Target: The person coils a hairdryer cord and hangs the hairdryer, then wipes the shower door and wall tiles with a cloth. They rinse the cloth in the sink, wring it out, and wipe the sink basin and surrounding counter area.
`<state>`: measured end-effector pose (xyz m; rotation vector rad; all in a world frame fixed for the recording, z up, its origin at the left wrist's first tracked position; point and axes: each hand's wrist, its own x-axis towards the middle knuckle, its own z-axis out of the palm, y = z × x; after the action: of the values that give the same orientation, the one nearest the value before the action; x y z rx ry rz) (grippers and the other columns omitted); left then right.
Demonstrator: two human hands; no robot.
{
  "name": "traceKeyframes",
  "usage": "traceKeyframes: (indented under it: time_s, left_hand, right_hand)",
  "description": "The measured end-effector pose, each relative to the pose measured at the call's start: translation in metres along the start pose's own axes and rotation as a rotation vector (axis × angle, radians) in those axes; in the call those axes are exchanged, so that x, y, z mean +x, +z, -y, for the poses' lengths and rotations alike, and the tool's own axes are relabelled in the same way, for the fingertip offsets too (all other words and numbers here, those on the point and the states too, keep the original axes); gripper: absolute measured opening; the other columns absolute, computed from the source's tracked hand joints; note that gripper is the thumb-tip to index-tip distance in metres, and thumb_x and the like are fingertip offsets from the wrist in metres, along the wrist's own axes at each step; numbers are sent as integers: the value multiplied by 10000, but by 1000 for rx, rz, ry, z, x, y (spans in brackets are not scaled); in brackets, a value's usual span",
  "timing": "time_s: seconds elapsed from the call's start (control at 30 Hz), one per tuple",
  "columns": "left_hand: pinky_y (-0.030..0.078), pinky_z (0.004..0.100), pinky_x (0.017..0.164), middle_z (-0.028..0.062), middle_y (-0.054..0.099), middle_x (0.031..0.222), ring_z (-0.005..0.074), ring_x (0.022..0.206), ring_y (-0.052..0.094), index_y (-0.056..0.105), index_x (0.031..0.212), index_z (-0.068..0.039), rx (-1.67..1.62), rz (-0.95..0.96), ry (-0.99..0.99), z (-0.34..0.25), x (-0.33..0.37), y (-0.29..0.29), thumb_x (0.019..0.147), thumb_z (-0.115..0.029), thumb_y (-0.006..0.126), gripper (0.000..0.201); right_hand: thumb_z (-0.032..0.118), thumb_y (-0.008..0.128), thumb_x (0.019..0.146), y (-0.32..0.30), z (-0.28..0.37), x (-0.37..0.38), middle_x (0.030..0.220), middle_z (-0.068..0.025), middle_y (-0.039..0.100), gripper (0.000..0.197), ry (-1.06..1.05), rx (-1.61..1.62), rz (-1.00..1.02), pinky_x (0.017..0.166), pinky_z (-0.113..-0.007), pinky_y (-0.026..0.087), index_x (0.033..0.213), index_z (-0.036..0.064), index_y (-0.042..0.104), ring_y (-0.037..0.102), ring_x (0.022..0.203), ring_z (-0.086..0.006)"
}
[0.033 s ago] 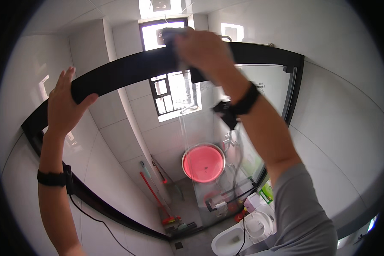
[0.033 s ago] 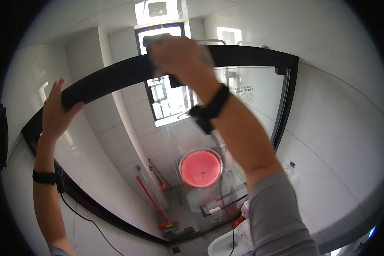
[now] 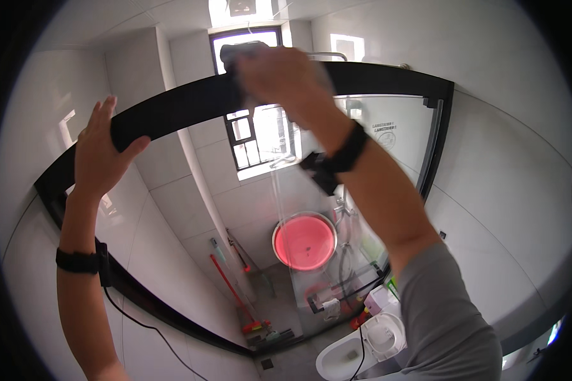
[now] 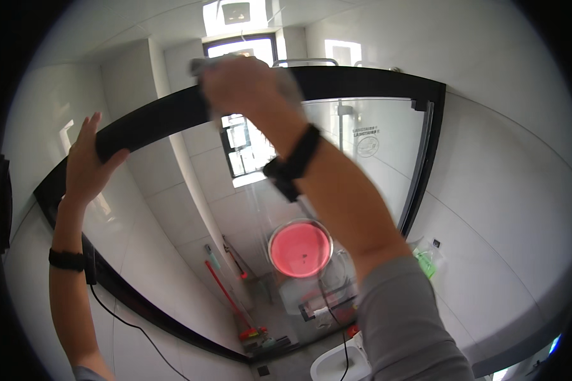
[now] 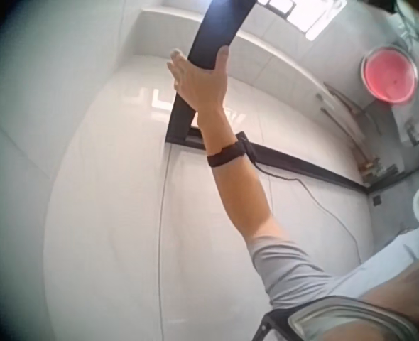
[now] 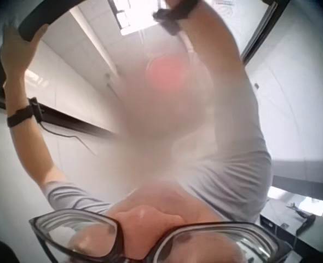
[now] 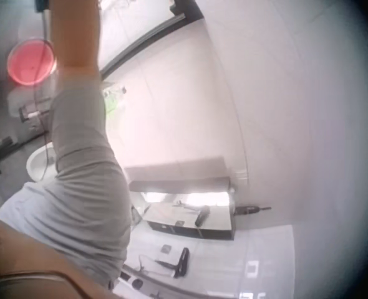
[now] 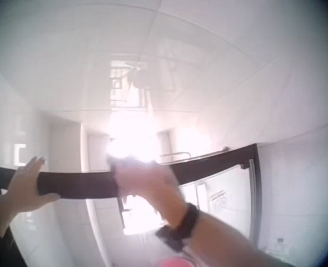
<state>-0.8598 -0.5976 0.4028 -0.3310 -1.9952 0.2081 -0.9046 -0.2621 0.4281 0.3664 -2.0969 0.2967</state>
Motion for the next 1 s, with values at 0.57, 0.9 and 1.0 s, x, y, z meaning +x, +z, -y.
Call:
traceKeyframes:
  time_s: [0.57, 0.9, 1.0]
  left_hand:
    - [113, 437, 1237, 270, 378, 1503, 346, 1465, 264, 399, 1407, 120, 369, 382, -248, 90, -233, -25, 771, -320, 718, 836]
    - [133, 467, 1227, 255, 385, 1504, 360, 1464, 264, 488, 1337, 110, 263, 437, -241, 90, -234, -46, 793, -277, 694, 698]
    - [184, 582, 1176, 259, 393, 1496, 440, 1441, 275, 560, 1277, 39, 181, 131, -249, 61, -249, -89, 824, -228, 667, 537]
  right_hand:
    - [401, 525, 969, 100, 388, 41, 1049, -96, 719, 330, -393, 316, 133, 820, -390, 551, 1137, 145, 648, 698, 994, -264]
    - [236, 661, 866, 146, 403, 21, 1181, -85, 642, 313, -564, 489, -434, 888, -386, 519, 1179, 222, 667, 637, 1103, -266]
    - [166, 649, 830, 160, 401, 10, 1292, -90, 589, 215, -678, 526, -646, 1022, -402, 447, 1029, 145, 728, 537, 1247, -299]
